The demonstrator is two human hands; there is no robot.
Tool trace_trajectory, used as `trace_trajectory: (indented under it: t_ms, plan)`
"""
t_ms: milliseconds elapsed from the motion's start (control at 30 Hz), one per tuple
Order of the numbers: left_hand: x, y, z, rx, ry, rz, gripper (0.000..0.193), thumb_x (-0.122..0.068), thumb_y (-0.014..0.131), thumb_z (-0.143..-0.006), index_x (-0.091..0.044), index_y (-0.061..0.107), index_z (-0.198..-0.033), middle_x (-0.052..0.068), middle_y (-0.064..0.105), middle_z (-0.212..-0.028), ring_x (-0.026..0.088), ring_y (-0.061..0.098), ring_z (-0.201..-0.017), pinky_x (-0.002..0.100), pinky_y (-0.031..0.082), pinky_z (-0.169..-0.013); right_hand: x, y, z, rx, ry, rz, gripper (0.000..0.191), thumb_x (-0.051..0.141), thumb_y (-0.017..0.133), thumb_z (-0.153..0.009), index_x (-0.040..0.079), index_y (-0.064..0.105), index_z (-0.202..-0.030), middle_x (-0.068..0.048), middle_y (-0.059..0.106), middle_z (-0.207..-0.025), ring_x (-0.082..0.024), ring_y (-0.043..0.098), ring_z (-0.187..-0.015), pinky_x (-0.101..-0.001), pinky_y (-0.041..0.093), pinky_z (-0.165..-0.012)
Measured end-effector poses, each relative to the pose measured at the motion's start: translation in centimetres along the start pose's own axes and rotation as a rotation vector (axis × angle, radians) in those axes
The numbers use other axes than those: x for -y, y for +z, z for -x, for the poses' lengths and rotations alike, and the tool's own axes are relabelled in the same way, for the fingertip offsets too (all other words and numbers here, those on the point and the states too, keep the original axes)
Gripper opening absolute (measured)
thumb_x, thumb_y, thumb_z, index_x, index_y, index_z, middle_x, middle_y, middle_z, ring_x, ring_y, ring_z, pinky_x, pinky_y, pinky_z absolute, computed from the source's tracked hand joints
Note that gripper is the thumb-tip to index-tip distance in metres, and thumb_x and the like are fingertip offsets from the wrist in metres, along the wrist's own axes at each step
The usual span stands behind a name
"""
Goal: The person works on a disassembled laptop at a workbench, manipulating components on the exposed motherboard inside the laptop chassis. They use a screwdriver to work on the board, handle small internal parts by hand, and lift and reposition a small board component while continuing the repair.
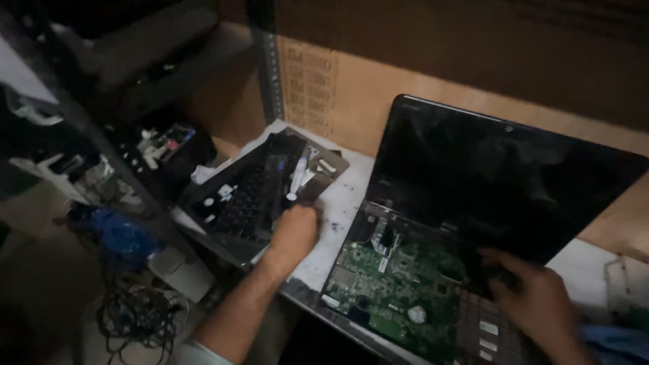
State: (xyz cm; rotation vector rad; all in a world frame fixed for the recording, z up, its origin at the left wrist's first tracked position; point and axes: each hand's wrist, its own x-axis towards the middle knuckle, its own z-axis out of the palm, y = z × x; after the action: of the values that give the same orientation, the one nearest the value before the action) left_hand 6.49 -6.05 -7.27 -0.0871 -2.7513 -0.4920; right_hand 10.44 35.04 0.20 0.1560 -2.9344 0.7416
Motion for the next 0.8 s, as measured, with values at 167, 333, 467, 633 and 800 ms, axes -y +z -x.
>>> trace_trajectory:
  t_ms: [167,333,467,633,800]
  plan:
    - [0.2,1.9,-1.3,0.039,0.002,0.010,0.013,-0.002,0.062,-0.080,-0.004,0.074,-0.085,0.021,0.073,-0.092,0.043,0.072,-0.086,0.054,0.058,-0.078,-1.1,0.0,0.4,-0.041,0.076,0.096,0.048,0.014,0.081,-0.081,0.023,0.073,-0.128,-0.017,0.076,-0.070,-0.025,0.071,-0.052,-0.0380,0.058,-0.056]
    - [0.5,0.6,-0.4,0.002,0.103,0.143,0.016,0.001,0.062,-0.079,-0.006,0.073,-0.088,0.019,0.071,-0.103,0.043,0.070,-0.089,0.053,0.056,-0.078,-0.7,-0.3,0.4,-0.058,0.066,0.006,0.045,0.012,0.077,-0.081,0.023,0.074,-0.125,-0.015,0.077,-0.070,-0.023,0.068,-0.053,-0.0370,0.057,-0.052]
    - [0.2,-0.3,0.1,-0.052,0.108,0.253,0.015,-0.001,0.063,-0.081,-0.008,0.073,-0.089,0.018,0.070,-0.104,0.044,0.069,-0.091,0.052,0.056,-0.078,-0.6,-0.3,0.6,-0.063,0.058,0.020,0.046,0.011,0.078,-0.081,0.023,0.074,-0.124,-0.013,0.077,-0.076,-0.024,0.067,-0.054,-0.0376,0.057,-0.053]
    - [-0.1,0.2,0.4,-0.051,0.016,0.244,0.008,-0.009,0.068,-0.083,-0.007,0.072,-0.089,0.019,0.070,-0.102,0.043,0.069,-0.088,0.053,0.056,-0.078,-0.8,0.0,1.1,-0.159,-0.121,-0.031,0.050,0.008,0.076,-0.075,0.021,0.074,-0.123,-0.011,0.078,-0.086,-0.021,0.071,-0.056,-0.0349,0.057,-0.055]
    - [-0.3,1.5,0.5,-0.174,0.000,0.134,0.015,-0.015,0.065,-0.095,-0.001,0.065,-0.097,0.023,0.067,-0.100,0.045,0.069,-0.084,0.053,0.057,-0.072,-0.6,0.0,1.2,-0.177,-0.139,-0.046,0.044,0.008,0.077,-0.076,0.019,0.076,-0.119,-0.010,0.080,-0.094,-0.020,0.073,-0.062,-0.0334,0.059,-0.058]
